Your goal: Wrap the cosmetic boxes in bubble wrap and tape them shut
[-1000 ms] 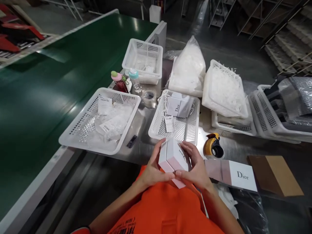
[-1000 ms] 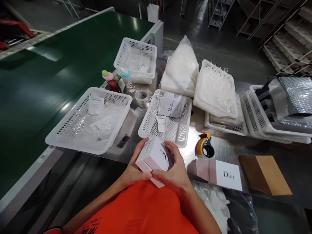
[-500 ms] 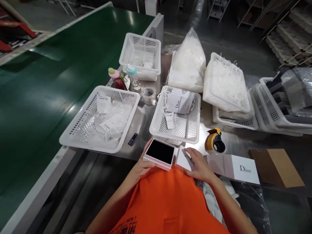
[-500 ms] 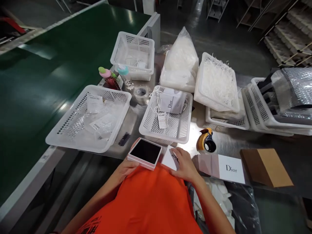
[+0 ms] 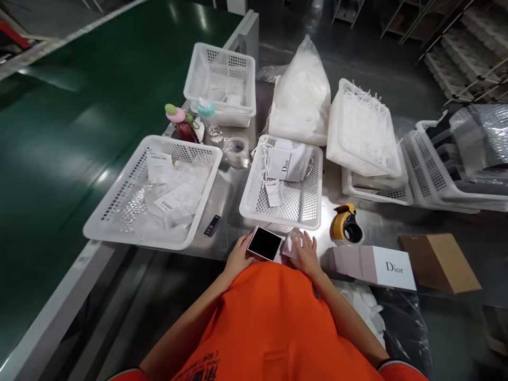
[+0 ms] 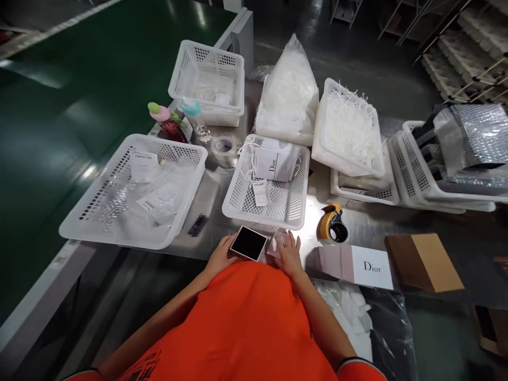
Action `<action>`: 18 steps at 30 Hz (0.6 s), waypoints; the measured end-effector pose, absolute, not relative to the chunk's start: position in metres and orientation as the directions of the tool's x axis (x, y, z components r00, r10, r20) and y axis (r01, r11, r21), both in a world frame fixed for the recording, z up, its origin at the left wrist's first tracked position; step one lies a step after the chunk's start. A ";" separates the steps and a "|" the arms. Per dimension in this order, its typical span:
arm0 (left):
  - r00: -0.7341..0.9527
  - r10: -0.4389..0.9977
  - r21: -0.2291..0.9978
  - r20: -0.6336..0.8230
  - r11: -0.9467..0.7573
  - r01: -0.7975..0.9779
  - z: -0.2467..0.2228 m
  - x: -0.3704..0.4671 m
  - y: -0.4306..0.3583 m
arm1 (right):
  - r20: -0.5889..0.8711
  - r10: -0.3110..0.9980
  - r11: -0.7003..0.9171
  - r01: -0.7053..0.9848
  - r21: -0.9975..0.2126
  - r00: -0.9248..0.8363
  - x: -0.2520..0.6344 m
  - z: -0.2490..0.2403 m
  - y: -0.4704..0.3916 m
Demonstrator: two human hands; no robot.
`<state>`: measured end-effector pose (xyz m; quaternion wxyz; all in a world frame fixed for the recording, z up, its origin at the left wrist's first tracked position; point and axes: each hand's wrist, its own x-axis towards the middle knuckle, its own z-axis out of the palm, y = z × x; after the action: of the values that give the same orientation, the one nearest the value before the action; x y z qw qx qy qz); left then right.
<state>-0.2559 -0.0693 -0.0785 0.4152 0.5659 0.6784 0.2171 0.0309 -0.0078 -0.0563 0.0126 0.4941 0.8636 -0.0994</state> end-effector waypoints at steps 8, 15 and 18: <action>0.024 0.942 0.591 -0.335 0.190 0.784 -0.051 -0.255 -0.060 | -0.335 0.648 0.654 0.725 -0.216 -0.684 -0.065 -0.025 0.013; 0.140 0.928 0.748 -0.346 0.183 0.638 -0.071 -0.252 -0.049 | -0.463 0.553 0.710 0.683 -0.173 -0.693 -0.093 -0.020 0.022; 0.132 0.930 0.781 -0.343 0.204 0.590 -0.075 -0.253 -0.048 | -0.490 0.550 0.704 0.691 -0.164 -0.676 -0.102 -0.020 0.021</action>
<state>-0.2527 -0.0485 -0.0748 0.4513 0.6020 0.6312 0.1884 -0.1024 0.0213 -0.0198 0.2070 0.3450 0.8995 -0.1705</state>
